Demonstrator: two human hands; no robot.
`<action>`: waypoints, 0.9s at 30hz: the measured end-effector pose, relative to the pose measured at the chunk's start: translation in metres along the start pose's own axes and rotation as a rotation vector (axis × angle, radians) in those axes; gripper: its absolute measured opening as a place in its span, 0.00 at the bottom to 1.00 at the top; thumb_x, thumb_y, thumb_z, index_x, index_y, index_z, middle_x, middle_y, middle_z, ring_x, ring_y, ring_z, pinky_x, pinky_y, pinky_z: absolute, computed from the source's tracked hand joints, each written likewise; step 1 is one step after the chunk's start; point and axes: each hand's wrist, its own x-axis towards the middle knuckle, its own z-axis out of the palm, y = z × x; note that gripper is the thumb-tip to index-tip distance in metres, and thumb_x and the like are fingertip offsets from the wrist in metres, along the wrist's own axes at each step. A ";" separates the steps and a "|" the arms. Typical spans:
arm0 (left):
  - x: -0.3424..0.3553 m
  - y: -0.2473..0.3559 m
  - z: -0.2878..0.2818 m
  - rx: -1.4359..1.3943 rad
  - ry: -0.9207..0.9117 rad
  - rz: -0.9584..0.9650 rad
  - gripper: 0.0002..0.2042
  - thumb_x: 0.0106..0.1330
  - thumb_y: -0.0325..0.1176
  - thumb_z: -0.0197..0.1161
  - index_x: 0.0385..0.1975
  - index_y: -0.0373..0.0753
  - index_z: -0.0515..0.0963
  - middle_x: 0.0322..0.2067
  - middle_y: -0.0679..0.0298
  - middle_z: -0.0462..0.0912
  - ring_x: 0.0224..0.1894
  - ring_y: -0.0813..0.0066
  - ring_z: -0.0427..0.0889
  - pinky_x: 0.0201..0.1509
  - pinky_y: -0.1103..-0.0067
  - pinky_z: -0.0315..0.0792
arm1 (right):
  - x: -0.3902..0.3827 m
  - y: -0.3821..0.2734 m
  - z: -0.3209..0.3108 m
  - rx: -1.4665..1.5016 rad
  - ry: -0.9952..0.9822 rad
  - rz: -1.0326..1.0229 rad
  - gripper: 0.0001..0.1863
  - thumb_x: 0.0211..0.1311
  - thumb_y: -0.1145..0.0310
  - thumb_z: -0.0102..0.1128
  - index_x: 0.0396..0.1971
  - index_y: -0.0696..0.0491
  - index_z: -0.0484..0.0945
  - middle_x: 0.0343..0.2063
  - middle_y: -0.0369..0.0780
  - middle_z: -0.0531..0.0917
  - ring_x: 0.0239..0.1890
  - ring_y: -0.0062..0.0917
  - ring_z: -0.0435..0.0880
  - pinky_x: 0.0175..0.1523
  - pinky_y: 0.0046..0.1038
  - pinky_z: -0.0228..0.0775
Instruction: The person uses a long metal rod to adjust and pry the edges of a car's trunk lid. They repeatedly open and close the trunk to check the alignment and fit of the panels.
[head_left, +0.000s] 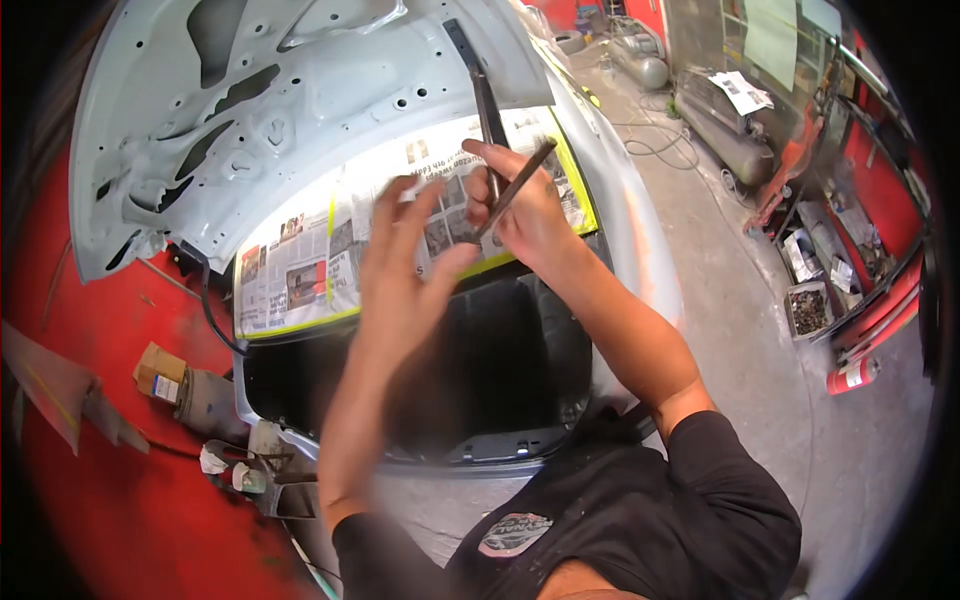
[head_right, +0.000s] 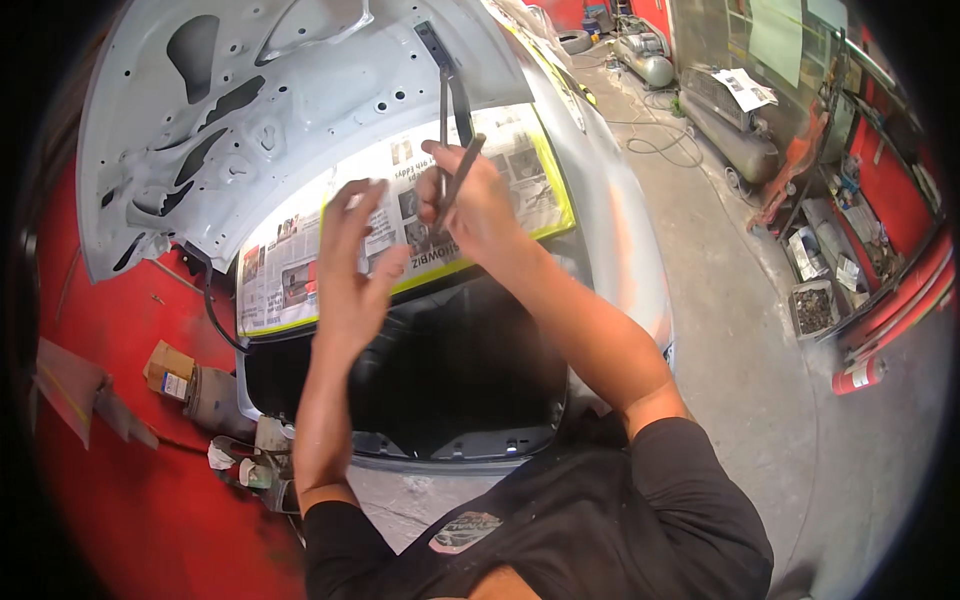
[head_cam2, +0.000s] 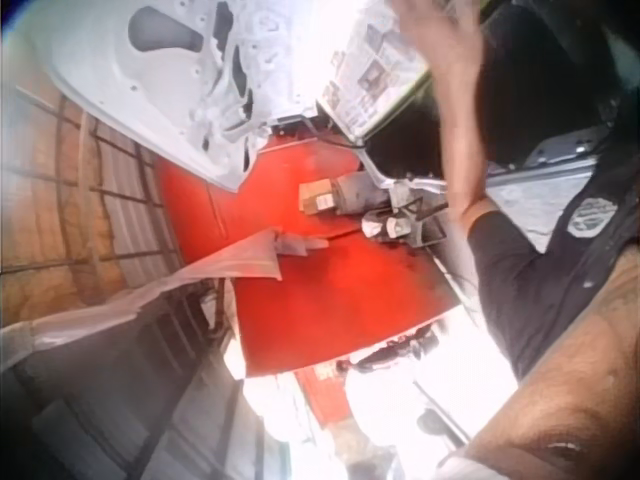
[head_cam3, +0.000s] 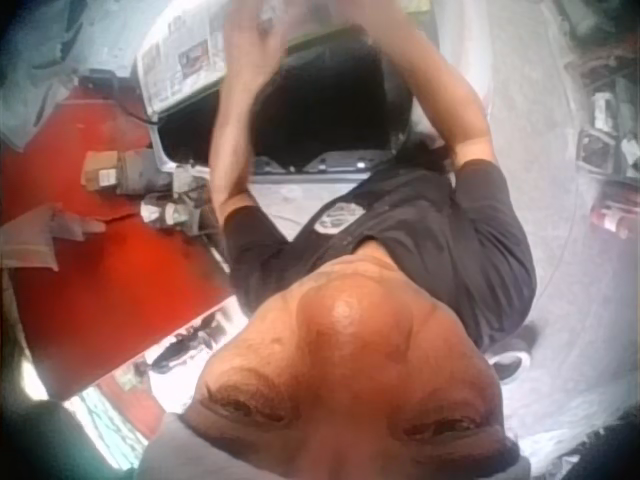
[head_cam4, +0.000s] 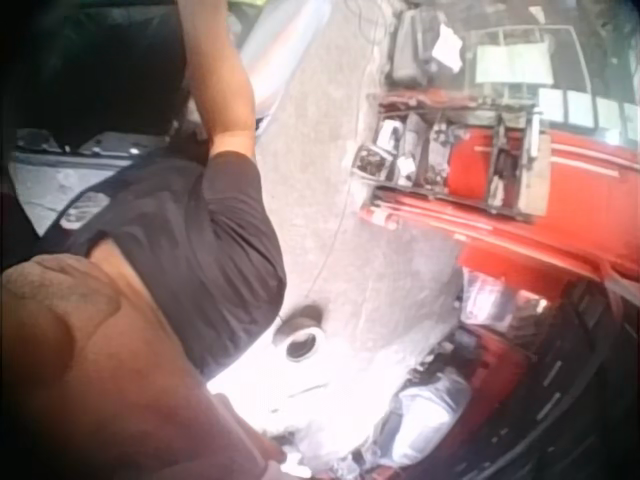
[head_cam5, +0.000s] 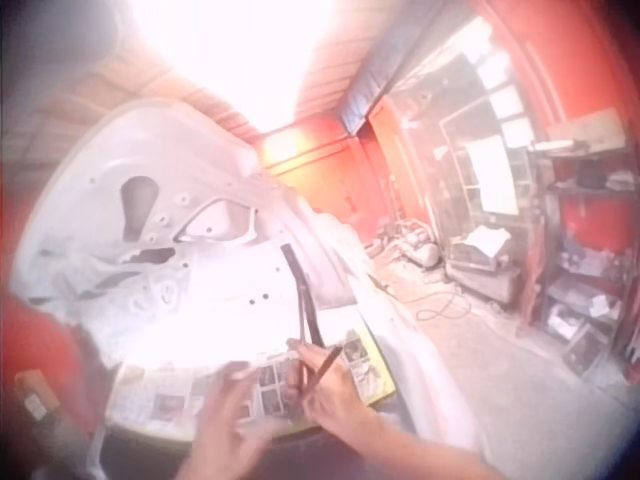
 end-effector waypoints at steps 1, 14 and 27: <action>0.003 0.012 0.007 0.090 0.034 0.072 0.30 0.60 0.44 0.72 0.62 0.39 0.74 0.57 0.52 0.74 0.52 0.51 0.79 0.47 0.66 0.77 | 0.004 -0.002 0.003 -0.021 -0.006 -0.003 0.21 0.73 0.63 0.55 0.57 0.63 0.70 0.22 0.37 0.76 0.23 0.23 0.77 0.31 0.27 0.70; 0.066 0.030 0.021 -0.247 0.039 -0.277 0.21 0.76 0.45 0.57 0.28 0.30 0.78 0.15 0.61 0.73 0.19 0.78 0.68 0.25 0.75 0.65 | 0.006 0.000 -0.005 -0.183 -0.211 -0.030 0.17 0.73 0.59 0.47 0.45 0.56 0.78 0.29 0.36 0.82 0.35 0.17 0.80 0.43 0.23 0.70; 0.050 0.035 0.014 0.546 0.420 0.173 0.19 0.65 0.33 0.65 0.55 0.38 0.75 0.58 0.51 0.72 0.60 0.54 0.72 0.64 0.59 0.67 | -0.031 -0.027 0.009 -0.987 -0.306 -0.275 0.15 0.75 0.68 0.49 0.52 0.62 0.71 0.19 0.50 0.78 0.22 0.37 0.80 0.32 0.37 0.71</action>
